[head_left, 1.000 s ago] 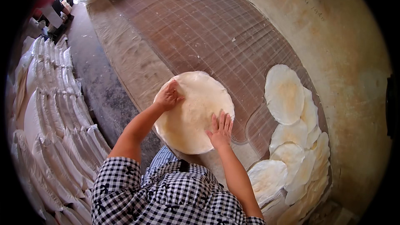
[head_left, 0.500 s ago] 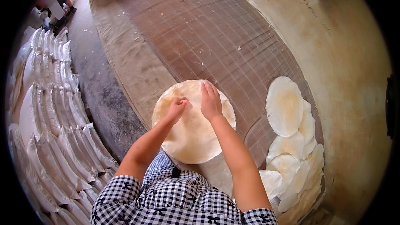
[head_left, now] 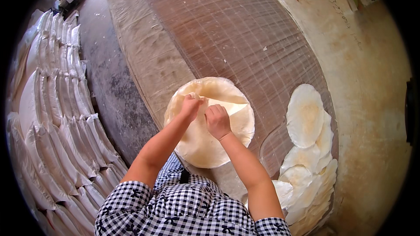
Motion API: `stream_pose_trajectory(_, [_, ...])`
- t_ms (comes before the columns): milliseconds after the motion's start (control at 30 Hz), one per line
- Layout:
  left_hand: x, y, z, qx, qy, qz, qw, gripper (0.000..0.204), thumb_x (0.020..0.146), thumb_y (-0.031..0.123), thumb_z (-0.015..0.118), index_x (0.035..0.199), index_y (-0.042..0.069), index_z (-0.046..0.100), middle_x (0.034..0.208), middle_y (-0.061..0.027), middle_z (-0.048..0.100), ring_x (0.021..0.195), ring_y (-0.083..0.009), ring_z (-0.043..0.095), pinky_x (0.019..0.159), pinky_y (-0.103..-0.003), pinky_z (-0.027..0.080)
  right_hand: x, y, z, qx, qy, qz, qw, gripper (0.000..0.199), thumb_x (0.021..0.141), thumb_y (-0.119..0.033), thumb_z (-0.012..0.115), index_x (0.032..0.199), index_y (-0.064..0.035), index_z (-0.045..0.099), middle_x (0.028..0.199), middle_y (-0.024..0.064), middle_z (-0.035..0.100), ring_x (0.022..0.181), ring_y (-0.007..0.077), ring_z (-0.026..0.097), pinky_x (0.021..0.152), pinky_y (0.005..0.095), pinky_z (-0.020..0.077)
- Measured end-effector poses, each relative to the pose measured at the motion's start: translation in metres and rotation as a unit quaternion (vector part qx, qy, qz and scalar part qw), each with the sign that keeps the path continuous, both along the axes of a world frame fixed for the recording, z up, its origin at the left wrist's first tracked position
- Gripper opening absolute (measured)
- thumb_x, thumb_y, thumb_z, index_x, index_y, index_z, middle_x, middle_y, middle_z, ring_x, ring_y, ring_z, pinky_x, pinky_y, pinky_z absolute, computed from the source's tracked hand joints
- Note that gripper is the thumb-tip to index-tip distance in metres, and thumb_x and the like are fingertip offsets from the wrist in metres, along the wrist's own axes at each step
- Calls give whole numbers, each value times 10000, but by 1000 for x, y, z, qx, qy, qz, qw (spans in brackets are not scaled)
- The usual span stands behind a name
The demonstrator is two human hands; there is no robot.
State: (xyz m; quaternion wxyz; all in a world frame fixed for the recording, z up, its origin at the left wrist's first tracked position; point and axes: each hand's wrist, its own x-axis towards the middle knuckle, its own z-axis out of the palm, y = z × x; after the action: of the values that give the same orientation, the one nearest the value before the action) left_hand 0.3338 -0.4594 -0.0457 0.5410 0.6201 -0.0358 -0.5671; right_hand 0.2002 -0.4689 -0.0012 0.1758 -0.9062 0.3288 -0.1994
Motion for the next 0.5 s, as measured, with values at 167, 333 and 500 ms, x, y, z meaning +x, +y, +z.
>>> stream_pose_trajectory(167, [0,10,-18,-92,28,-7,995,160,669,-70,561,817,-10,570,790,-59,600,725,-143,580,664,-267,449,0,-6,-6,128,-112,-139,976,43,733,-37,560,774,-29,573,791,117,559,765,298,552,676,368,454])
stream_pose_trajectory(333, [2,16,-35,-107,47,-24,993,116,679,-42,563,780,4,593,764,-54,610,693,-137,579,655,-262,446,5,-27,-14,165,-77,-157,971,22,741,-57,593,762,-50,593,798,108,563,744,299,564,644,381,459])
stream_pose_trajectory(500, [1,17,-26,-107,44,-47,992,119,675,-32,562,784,3,596,754,-45,608,680,-126,571,640,-256,437,11,-27,-18,158,-17,-164,973,30,729,-71,609,753,-53,614,794,101,582,729,294,571,642,380,461])
